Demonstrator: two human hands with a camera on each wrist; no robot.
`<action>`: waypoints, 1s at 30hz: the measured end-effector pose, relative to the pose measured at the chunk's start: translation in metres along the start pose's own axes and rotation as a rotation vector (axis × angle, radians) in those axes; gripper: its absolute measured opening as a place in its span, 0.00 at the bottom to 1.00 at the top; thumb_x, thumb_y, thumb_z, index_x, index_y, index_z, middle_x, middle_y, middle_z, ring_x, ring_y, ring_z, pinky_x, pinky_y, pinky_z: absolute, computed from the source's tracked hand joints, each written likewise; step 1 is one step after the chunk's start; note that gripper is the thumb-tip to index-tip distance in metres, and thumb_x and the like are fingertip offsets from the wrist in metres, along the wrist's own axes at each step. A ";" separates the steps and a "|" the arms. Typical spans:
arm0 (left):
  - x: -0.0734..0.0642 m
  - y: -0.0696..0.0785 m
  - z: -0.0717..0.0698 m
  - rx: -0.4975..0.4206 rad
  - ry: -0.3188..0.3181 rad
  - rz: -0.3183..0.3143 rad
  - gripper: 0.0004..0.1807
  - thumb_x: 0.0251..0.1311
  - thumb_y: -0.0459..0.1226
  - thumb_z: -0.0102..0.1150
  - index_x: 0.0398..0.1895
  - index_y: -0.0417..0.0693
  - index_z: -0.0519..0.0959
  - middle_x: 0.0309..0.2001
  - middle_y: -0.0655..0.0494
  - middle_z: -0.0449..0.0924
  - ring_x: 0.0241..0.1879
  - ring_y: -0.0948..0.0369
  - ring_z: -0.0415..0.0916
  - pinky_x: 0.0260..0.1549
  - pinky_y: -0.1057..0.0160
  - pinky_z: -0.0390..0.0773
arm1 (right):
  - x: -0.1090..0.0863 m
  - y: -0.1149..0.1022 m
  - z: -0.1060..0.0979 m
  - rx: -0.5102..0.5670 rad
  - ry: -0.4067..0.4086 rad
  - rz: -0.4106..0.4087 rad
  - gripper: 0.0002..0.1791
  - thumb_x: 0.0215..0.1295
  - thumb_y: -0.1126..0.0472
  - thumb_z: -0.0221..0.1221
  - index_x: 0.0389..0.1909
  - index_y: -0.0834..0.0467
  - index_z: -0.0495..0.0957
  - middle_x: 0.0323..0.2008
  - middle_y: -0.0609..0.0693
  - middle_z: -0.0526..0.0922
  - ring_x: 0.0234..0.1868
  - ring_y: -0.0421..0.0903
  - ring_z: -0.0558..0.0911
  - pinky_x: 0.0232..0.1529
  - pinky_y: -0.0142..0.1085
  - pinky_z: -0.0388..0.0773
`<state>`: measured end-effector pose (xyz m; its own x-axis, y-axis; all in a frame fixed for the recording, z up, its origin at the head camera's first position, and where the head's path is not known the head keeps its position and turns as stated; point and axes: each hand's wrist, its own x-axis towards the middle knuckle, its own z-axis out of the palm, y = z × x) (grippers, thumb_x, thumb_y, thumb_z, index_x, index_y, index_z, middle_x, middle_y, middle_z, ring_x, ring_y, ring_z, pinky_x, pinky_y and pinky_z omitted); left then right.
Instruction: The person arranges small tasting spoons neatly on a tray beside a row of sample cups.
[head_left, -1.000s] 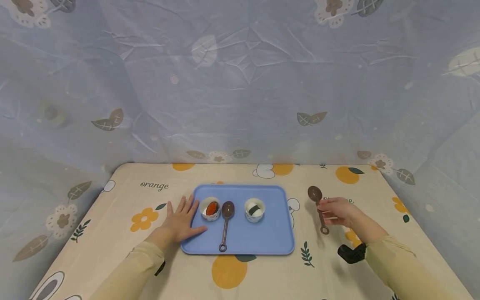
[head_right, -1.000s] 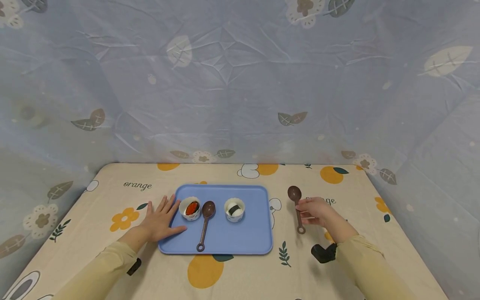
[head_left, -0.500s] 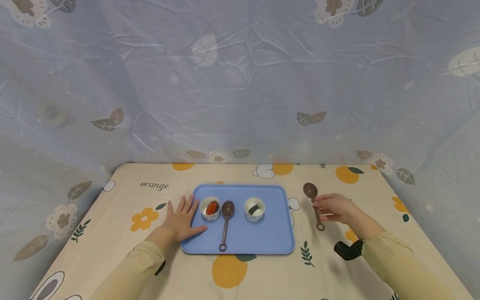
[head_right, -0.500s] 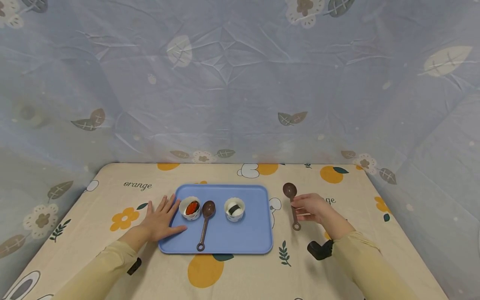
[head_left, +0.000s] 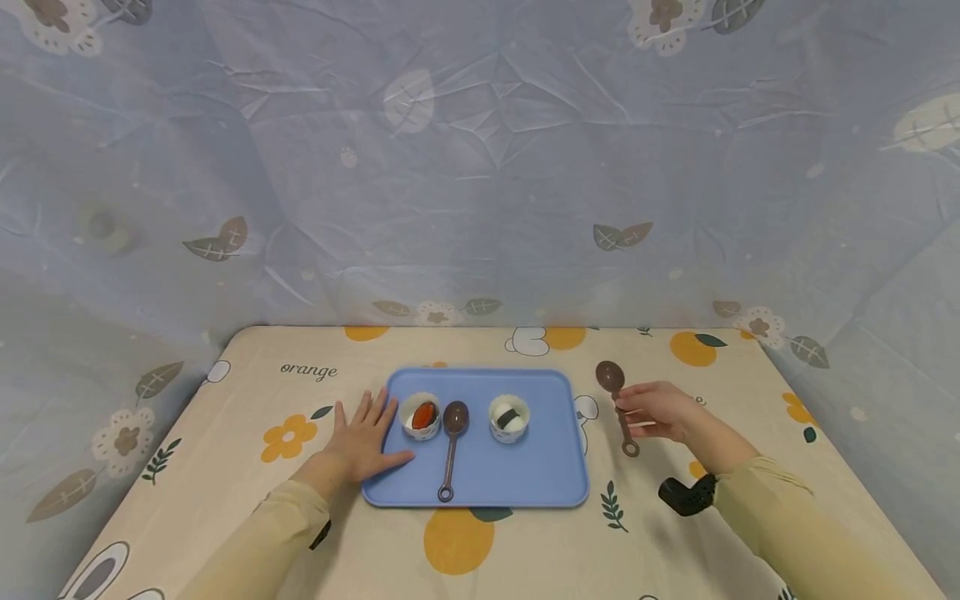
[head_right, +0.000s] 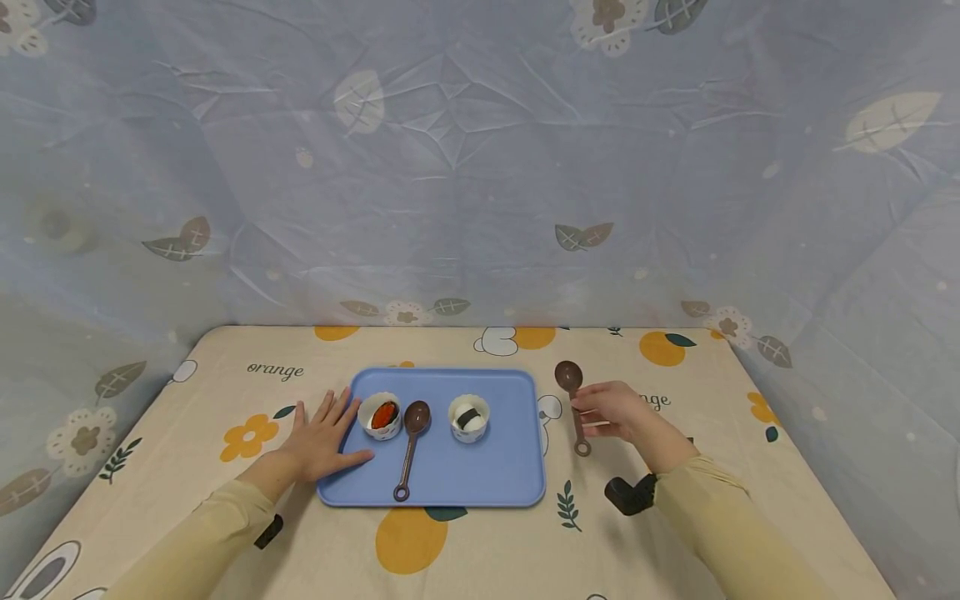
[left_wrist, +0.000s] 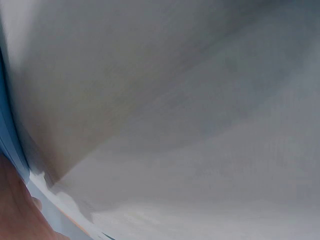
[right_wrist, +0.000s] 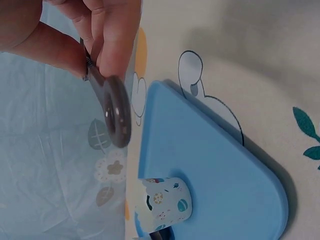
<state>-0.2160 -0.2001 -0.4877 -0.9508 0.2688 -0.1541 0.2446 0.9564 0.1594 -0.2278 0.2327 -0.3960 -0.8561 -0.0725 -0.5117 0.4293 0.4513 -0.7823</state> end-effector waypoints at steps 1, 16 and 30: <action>0.000 0.000 0.000 0.003 -0.001 -0.001 0.55 0.52 0.67 0.48 0.72 0.39 0.49 0.74 0.39 0.39 0.73 0.39 0.36 0.63 0.29 0.30 | 0.000 -0.001 0.001 0.001 -0.004 -0.003 0.25 0.67 0.62 0.51 0.61 0.70 0.63 0.43 0.54 0.79 0.38 0.42 0.77 0.41 0.33 0.80; 0.001 -0.003 0.006 -0.007 0.027 0.002 0.53 0.52 0.66 0.50 0.72 0.40 0.50 0.74 0.39 0.40 0.73 0.39 0.35 0.62 0.28 0.30 | 0.004 -0.010 0.015 0.028 -0.008 -0.018 0.23 0.66 0.62 0.53 0.59 0.69 0.67 0.37 0.50 0.80 0.34 0.40 0.78 0.37 0.31 0.81; 0.001 0.000 0.002 0.001 0.011 -0.001 0.54 0.52 0.67 0.49 0.72 0.40 0.49 0.74 0.40 0.39 0.73 0.39 0.35 0.62 0.29 0.31 | 0.011 -0.014 0.037 0.044 -0.002 -0.008 0.21 0.65 0.64 0.53 0.57 0.68 0.68 0.36 0.50 0.78 0.34 0.41 0.78 0.35 0.31 0.81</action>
<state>-0.2164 -0.1998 -0.4895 -0.9532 0.2662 -0.1437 0.2434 0.9570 0.1579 -0.2325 0.1930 -0.4041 -0.8590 -0.0776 -0.5060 0.4347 0.4115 -0.8010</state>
